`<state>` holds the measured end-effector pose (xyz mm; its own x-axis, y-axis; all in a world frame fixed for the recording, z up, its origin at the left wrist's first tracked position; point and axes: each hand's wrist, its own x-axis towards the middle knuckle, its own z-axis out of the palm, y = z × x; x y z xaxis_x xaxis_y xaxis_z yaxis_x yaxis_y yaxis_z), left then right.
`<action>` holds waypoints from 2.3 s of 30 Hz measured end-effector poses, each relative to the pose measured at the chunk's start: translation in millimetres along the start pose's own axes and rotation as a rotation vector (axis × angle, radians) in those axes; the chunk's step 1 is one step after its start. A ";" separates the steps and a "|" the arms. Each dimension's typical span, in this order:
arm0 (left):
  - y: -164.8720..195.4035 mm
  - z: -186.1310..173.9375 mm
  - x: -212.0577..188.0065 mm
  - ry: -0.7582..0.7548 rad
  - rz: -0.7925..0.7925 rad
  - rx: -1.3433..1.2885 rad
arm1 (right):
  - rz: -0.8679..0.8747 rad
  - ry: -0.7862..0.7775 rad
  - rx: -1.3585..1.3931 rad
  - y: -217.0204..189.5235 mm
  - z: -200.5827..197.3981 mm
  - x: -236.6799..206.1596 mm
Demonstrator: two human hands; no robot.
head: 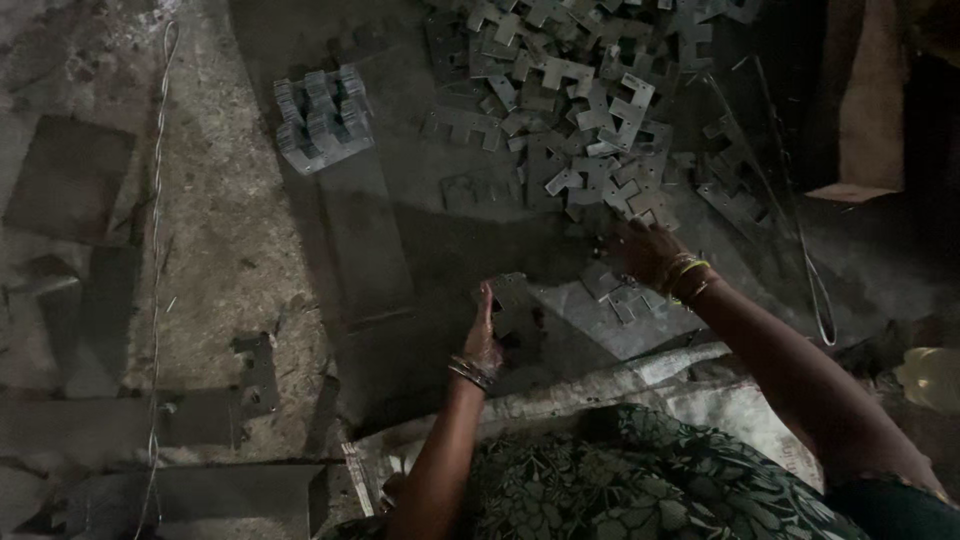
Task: The person sits on the floor and sorts small metal brackets from a large pile. They pick up the brackets, align them, and stack them into neat piles on a metal plate.
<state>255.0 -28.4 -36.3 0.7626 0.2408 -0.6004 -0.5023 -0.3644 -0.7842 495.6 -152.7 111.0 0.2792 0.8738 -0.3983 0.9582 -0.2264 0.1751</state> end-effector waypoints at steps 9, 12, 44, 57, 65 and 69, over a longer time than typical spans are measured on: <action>1.8 -10.1 13.7 0.087 -0.220 0.271 | -0.155 0.062 -0.018 2.4 0.2 -5.6; -12.6 -15.8 1.4 0.078 -0.017 0.755 | -0.147 0.005 0.054 0.9 0.8 -2.4; 34.8 -1.0 7.0 0.091 -0.055 0.097 | -0.271 0.336 -0.072 -12.2 31.9 2.1; 23.0 2.1 18.1 0.203 -0.191 1.996 | -0.027 0.002 0.276 -23.0 20.5 -29.9; 31.3 -6.4 22.1 0.006 -0.107 2.790 | 0.128 -0.080 0.287 21.5 71.0 -59.9; 33.2 -10.7 23.5 -0.066 -0.008 2.852 | 0.164 -0.129 0.249 13.8 58.7 -49.6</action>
<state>260.6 -44.5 -74.7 0.7843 0.2585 -0.5640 0.3311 0.5944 0.7328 498.7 -224.4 80.3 0.4219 0.7583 -0.4969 0.8810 -0.4724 0.0271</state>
